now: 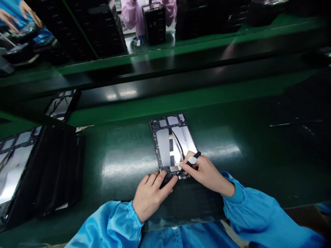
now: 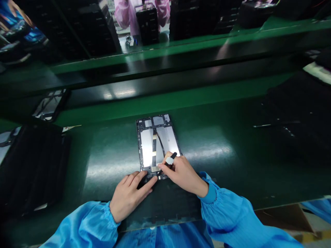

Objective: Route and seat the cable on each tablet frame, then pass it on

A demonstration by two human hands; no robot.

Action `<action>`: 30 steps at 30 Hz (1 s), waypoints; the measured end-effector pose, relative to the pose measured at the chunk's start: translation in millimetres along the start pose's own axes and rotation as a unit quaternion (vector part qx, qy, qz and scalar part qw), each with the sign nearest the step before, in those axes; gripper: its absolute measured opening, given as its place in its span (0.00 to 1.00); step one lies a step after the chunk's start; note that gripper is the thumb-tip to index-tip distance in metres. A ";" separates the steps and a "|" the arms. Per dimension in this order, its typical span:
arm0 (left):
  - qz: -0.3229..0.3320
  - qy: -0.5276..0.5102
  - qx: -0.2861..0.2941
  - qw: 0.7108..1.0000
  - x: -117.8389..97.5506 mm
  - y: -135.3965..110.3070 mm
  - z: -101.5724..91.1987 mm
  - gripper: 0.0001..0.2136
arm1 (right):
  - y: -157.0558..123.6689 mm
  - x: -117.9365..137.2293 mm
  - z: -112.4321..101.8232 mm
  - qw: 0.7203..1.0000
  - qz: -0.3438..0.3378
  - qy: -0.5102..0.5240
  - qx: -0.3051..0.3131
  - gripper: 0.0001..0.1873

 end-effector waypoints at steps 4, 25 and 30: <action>0.025 -0.081 -0.019 0.996 14.4 -0.6 0.1 0.14 | -0.2 -2.2 -1.3 1.000 -0.021 0.009 -0.012 0.12; -0.165 0.088 0.053 0.981 126.9 207.3 48.7 0.17 | -5.0 -34.7 -4.7 0.955 -0.165 0.041 -0.244 0.09; -0.094 0.070 -0.013 0.993 60.8 107.5 -36.8 0.16 | -10.1 -32.4 1.4 0.951 -0.113 0.104 -0.268 0.09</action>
Point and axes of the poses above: each hand's wrist, its own y-axis towards the middle knuckle, its own z-axis out of the palm, x = y × z, the point moved 2 cm from there along y, towards the middle knuckle, and after that the axes turned 10 degrees about y, right-handed, at the moved point
